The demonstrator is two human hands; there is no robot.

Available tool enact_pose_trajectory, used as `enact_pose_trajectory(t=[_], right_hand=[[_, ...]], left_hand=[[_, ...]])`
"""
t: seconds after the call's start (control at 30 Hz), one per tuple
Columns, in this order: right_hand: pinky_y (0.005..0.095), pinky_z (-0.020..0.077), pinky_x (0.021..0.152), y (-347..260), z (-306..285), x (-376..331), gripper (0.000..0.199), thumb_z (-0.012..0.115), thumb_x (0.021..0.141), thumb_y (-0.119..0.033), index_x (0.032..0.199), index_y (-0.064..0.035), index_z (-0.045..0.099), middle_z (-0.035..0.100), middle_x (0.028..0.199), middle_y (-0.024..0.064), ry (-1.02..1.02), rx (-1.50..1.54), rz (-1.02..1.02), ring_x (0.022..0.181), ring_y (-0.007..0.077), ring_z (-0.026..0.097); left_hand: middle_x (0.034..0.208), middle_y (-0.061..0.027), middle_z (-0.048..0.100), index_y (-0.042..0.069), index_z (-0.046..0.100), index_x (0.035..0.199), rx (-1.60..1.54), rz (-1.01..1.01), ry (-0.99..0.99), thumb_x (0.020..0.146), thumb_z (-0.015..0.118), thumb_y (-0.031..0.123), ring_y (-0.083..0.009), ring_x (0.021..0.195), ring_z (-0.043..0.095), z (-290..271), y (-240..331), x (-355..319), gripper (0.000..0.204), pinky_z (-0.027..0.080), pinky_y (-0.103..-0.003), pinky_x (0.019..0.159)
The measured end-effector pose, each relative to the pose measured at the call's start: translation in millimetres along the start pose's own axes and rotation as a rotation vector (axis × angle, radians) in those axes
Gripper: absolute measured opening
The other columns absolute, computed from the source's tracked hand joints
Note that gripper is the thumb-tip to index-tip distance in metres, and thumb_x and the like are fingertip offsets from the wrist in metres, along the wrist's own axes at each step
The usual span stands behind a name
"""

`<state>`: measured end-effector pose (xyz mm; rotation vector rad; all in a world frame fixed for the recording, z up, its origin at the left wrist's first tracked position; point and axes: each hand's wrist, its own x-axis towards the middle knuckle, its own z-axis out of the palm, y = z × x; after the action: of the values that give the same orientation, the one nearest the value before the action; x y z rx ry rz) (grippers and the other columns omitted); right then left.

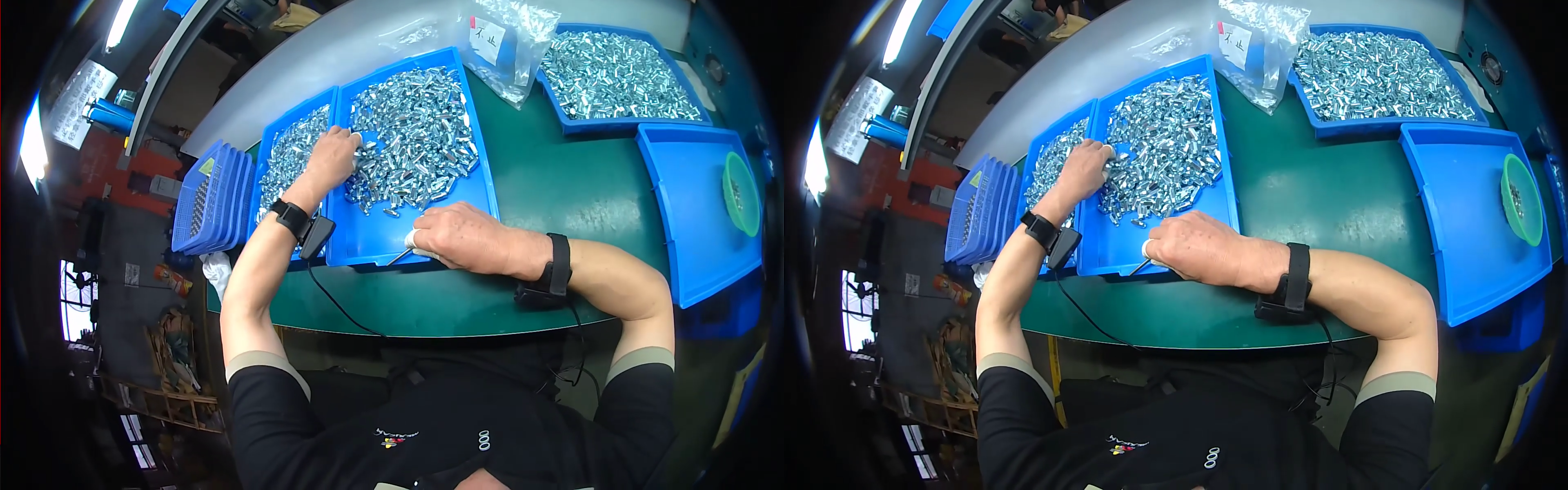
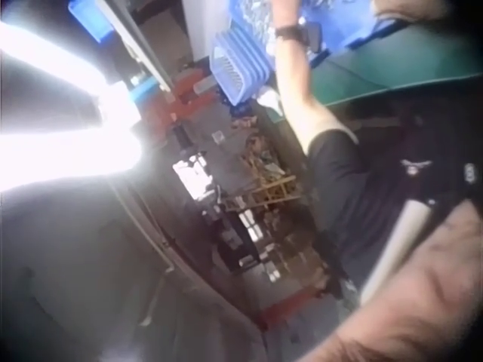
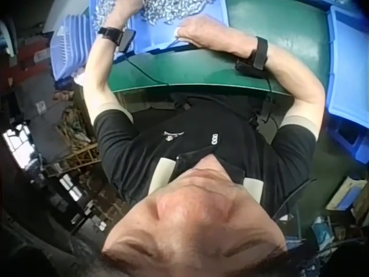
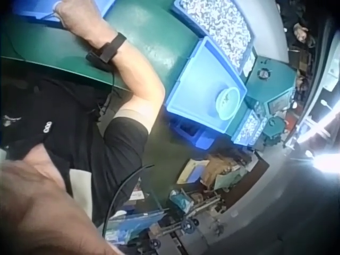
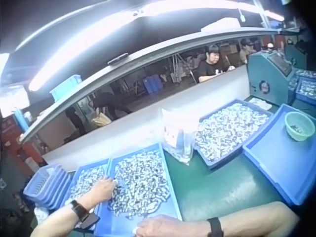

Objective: The person picks up a metal pin and a metal sleeve from the blue trays, slides the sleeve onto the pin by hand, and places the assembled unit into a small green bowl.

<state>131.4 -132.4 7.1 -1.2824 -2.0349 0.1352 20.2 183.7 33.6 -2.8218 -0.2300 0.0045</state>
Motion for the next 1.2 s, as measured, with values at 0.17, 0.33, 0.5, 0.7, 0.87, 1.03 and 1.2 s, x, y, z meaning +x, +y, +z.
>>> enact_pose_trajectory(t=[0.17,0.33,0.5,0.7,0.87,1.03,1.2], right_hand=[[0.0469,0.0552,0.069,1.4,1.1,0.7,0.005,0.063,0.086,-0.008,0.085,-0.0044,0.060,0.065,0.084,0.0113,0.024,0.019,-0.012,0.084,0.0330,0.068],[0.0449,0.0541,0.070,3.2,0.3,-2.3,0.010,0.064,0.094,-0.011,0.101,-0.0057,0.067,0.064,0.085,0.0104,0.010,-0.042,0.076,0.084,0.0319,0.067],[0.0465,0.0544,0.069,2.3,2.4,1.8,0.004,0.067,0.088,-0.008,0.091,-0.0057,0.068,0.068,0.084,0.0134,0.140,0.062,0.104,0.083,0.0349,0.069],[0.0463,0.0547,0.070,2.2,3.0,1.0,0.009,0.070,0.090,-0.012,0.097,-0.0064,0.071,0.068,0.085,0.0126,0.131,0.041,0.119,0.083,0.0351,0.069],[0.0454,0.0555,0.072,-0.1,0.2,2.5,0.012,0.070,0.091,-0.013,0.101,-0.0059,0.071,0.070,0.089,0.0140,0.154,0.079,0.155,0.087,0.0359,0.070],[0.0471,0.0541,0.075,0.9,0.5,2.8,0.014,0.069,0.095,-0.012,0.103,-0.0005,0.073,0.071,0.092,0.0194,0.160,0.092,0.287,0.086,0.0390,0.069],[0.0466,0.0539,0.075,2.2,-1.6,3.2,0.017,0.068,0.096,-0.014,0.102,0.0001,0.073,0.071,0.090,0.0206,0.175,0.107,0.343,0.085,0.0392,0.069]], left_hand=[[0.108,-0.0176,0.071,0.003,0.068,0.114,-0.320,-0.133,0.088,0.087,0.072,0.008,-0.0384,0.106,0.065,-13.0,41.9,-15.6,0.027,0.052,-0.047,0.093],[0.113,-0.0181,0.072,0.004,0.069,0.120,-0.586,-0.236,0.168,0.090,0.074,0.010,-0.0352,0.106,0.069,-24.5,60.2,-47.5,0.031,0.054,-0.042,0.093],[0.102,-0.0126,0.068,0.005,0.069,0.110,-0.398,-0.101,0.148,0.082,0.077,0.007,-0.0338,0.102,0.065,-37.4,68.0,-104.4,0.030,0.051,-0.044,0.091],[0.090,-0.0093,0.063,0.006,0.066,0.099,-0.243,0.005,0.132,0.079,0.076,0.006,-0.0317,0.095,0.062,-29.7,78.1,-112.6,0.022,0.047,-0.044,0.086],[0.090,-0.0087,0.066,0.007,0.069,0.096,-0.378,-0.059,0.130,0.081,0.077,0.009,-0.0307,0.091,0.063,-32.8,86.3,-116.2,0.017,0.048,-0.043,0.084],[0.089,-0.0084,0.066,0.009,0.071,0.097,-0.413,-0.074,0.147,0.081,0.078,0.010,-0.0306,0.090,0.063,-26.6,86.9,-115.6,0.017,0.048,-0.044,0.082],[0.090,-0.0097,0.067,0.007,0.072,0.096,-0.570,-0.191,0.238,0.082,0.080,0.008,-0.0317,0.093,0.064,-30.6,99.0,-114.7,0.016,0.051,-0.043,0.084]])
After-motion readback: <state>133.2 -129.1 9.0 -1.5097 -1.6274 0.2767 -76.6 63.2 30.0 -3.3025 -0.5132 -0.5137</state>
